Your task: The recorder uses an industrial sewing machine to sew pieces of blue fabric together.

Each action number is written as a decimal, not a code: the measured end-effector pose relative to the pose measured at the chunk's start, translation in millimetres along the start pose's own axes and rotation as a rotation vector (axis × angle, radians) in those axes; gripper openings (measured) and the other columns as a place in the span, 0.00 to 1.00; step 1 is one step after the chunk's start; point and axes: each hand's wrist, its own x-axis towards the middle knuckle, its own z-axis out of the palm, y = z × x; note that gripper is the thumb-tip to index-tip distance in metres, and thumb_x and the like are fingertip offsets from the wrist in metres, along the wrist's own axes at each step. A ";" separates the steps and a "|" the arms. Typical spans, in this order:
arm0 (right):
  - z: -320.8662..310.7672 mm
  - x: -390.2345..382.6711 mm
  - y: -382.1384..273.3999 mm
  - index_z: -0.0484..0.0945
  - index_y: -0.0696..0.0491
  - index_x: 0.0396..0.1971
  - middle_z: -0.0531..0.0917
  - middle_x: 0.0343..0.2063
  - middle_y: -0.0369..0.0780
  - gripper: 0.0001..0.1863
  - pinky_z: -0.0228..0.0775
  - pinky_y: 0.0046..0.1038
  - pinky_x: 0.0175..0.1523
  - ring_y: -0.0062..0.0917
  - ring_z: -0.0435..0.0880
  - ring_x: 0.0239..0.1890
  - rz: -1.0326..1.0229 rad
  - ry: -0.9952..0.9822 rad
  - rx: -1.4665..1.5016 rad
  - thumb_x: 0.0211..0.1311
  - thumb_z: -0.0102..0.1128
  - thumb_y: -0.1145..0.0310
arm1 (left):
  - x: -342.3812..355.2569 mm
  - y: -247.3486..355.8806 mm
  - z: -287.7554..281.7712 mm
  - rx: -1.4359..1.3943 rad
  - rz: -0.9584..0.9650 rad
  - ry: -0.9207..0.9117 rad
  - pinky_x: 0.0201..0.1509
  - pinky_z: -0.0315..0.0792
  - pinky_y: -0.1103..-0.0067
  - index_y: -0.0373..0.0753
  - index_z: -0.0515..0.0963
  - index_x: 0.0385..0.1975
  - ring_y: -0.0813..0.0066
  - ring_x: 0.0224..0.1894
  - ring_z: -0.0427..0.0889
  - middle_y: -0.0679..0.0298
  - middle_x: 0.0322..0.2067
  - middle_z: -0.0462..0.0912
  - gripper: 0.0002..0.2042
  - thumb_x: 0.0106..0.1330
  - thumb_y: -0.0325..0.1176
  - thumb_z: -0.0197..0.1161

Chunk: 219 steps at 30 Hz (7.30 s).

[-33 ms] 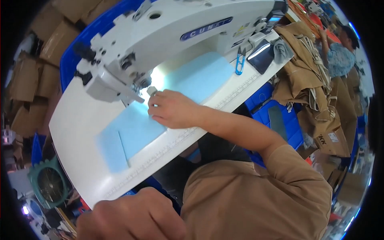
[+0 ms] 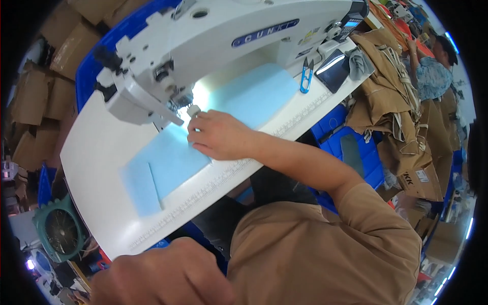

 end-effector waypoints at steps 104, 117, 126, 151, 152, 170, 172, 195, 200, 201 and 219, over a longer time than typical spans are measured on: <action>-14.7 -1.3 -10.6 0.83 0.50 0.41 0.82 0.41 0.37 0.09 0.75 0.39 0.53 0.35 0.83 0.44 0.073 -0.128 -0.003 0.63 0.67 0.65 | -177.0 -45.3 -109.6 2.052 -0.656 0.366 0.55 0.75 0.66 0.35 0.83 0.49 0.54 0.52 0.81 0.56 0.51 0.83 0.14 0.63 0.22 0.65; -23.6 -3.5 7.0 0.83 0.52 0.49 0.84 0.47 0.38 0.17 0.71 0.38 0.59 0.34 0.80 0.55 0.032 -0.165 -0.170 0.64 0.69 0.62 | -182.5 -51.0 -120.9 2.060 -0.711 0.298 0.66 0.70 0.62 0.34 0.80 0.56 0.54 0.62 0.76 0.57 0.59 0.79 0.19 0.63 0.24 0.65; -27.0 -1.1 7.7 0.83 0.52 0.50 0.84 0.46 0.37 0.16 0.69 0.37 0.59 0.32 0.79 0.57 -0.029 -0.156 -0.221 0.66 0.66 0.61 | -179.3 -48.6 -120.5 2.072 -0.743 0.303 0.67 0.68 0.62 0.37 0.79 0.58 0.52 0.63 0.75 0.57 0.62 0.79 0.19 0.66 0.24 0.61; -27.8 -1.6 18.5 0.82 0.49 0.54 0.84 0.46 0.37 0.16 0.67 0.41 0.64 0.33 0.77 0.61 -0.056 -0.224 -0.280 0.69 0.63 0.61 | -181.0 -44.2 -134.3 2.077 -0.774 0.197 0.66 0.70 0.60 0.35 0.78 0.58 0.50 0.63 0.76 0.52 0.62 0.77 0.19 0.67 0.26 0.61; -26.7 -1.6 19.4 0.83 0.48 0.52 0.84 0.45 0.38 0.15 0.66 0.41 0.64 0.33 0.77 0.61 -0.062 -0.205 -0.285 0.68 0.63 0.61 | -182.1 -44.3 -135.2 2.080 -0.758 0.209 0.66 0.70 0.59 0.35 0.78 0.58 0.50 0.63 0.76 0.52 0.62 0.77 0.19 0.67 0.26 0.61; -31.9 2.5 19.4 0.85 0.48 0.52 0.85 0.45 0.38 0.16 0.65 0.41 0.68 0.35 0.78 0.61 0.009 -0.207 -0.191 0.67 0.66 0.61 | -176.4 -43.9 -135.5 2.088 -0.726 0.272 0.64 0.72 0.61 0.37 0.80 0.57 0.50 0.60 0.78 0.54 0.60 0.80 0.18 0.67 0.27 0.63; -31.4 2.0 19.7 0.84 0.48 0.52 0.85 0.45 0.39 0.16 0.65 0.41 0.68 0.35 0.78 0.61 0.003 -0.205 -0.186 0.67 0.66 0.61 | -177.7 -43.8 -135.5 2.093 -0.725 0.273 0.64 0.72 0.61 0.37 0.80 0.57 0.50 0.60 0.78 0.54 0.60 0.80 0.18 0.67 0.27 0.63; -20.0 0.3 18.3 0.86 0.46 0.54 0.89 0.40 0.39 0.18 0.68 0.42 0.65 0.41 0.80 0.50 -0.035 -0.051 -0.080 0.64 0.69 0.61 | -178.7 -45.3 -135.6 2.150 -0.725 0.226 0.66 0.69 0.62 0.34 0.78 0.58 0.53 0.63 0.77 0.52 0.58 0.79 0.19 0.68 0.28 0.62; -15.9 -2.8 17.2 0.84 0.45 0.57 0.88 0.44 0.40 0.21 0.70 0.41 0.64 0.38 0.83 0.44 -0.069 -0.106 -0.148 0.64 0.70 0.62 | -181.4 -45.1 -137.0 2.105 -0.766 0.252 0.66 0.69 0.60 0.38 0.78 0.60 0.50 0.62 0.77 0.54 0.62 0.78 0.19 0.69 0.28 0.61; -15.6 -2.9 17.5 0.85 0.46 0.55 0.88 0.43 0.40 0.20 0.71 0.41 0.63 0.38 0.84 0.43 -0.064 -0.096 -0.179 0.64 0.69 0.62 | -181.3 -45.1 -137.4 2.104 -0.769 0.243 0.66 0.70 0.60 0.38 0.78 0.60 0.50 0.62 0.77 0.55 0.62 0.78 0.19 0.69 0.28 0.62; -23.3 1.3 12.9 0.85 0.51 0.51 0.88 0.48 0.37 0.15 0.70 0.37 0.65 0.33 0.82 0.57 -0.036 -0.156 -0.149 0.66 0.66 0.65 | -178.6 -43.1 -135.0 2.147 -0.710 0.205 0.65 0.70 0.62 0.34 0.78 0.58 0.54 0.62 0.77 0.52 0.59 0.79 0.19 0.67 0.27 0.63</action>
